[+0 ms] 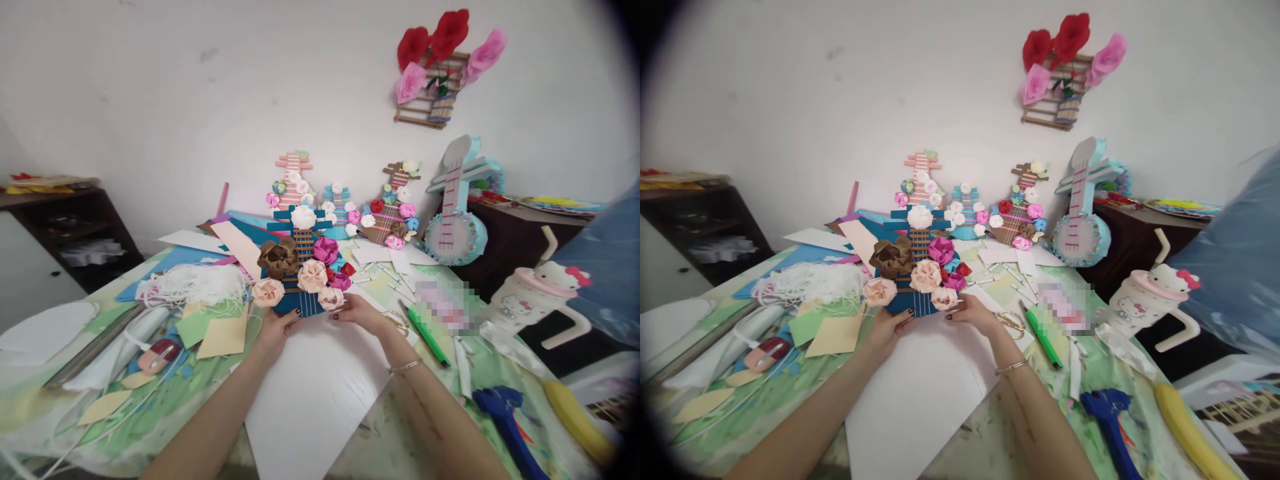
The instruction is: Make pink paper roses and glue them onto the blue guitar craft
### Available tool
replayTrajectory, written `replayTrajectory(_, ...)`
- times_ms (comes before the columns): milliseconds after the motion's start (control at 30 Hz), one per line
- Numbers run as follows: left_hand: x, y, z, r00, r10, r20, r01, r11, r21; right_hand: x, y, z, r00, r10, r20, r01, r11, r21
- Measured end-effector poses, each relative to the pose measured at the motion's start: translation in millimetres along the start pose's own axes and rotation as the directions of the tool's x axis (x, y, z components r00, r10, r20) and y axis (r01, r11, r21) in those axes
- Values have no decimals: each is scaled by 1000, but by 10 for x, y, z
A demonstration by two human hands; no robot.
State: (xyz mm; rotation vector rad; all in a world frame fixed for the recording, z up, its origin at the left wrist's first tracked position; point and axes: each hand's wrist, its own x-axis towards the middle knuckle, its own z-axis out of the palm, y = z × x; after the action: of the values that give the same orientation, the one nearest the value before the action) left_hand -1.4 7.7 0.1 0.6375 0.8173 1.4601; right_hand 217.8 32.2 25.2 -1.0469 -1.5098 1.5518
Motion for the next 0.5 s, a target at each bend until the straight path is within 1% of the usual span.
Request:
replayTrajectory(33,5,-2,-9,1000,12,15,-12,1000,-7,11,44,141,1000,-18,7,17,992,126)
replayTrajectory(67,7,-2,-14,999,22,28,-22,1000,-10,21,88,259,999,-34,-17,37,975,220)
replayTrajectory(167,-1,4,-9,998,38,46,-38,999,12,60,205,485,987,-26,-156,92,895,436)
replayTrajectory(267,-14,18,26,997,42,62,-45,998,50,91,279,573,968,-29,-249,152,858,490)
replayTrajectory(400,-30,50,57,997,26,73,-36,991,129,73,298,580,945,-59,-321,224,833,506)
replayTrajectory(433,-48,67,53,999,16,49,-24,983,180,61,296,572,938,-67,-340,242,828,506)
replayTrajectory(500,-123,123,40,998,22,-50,-3,937,349,39,294,548,925,-80,-371,273,819,505)
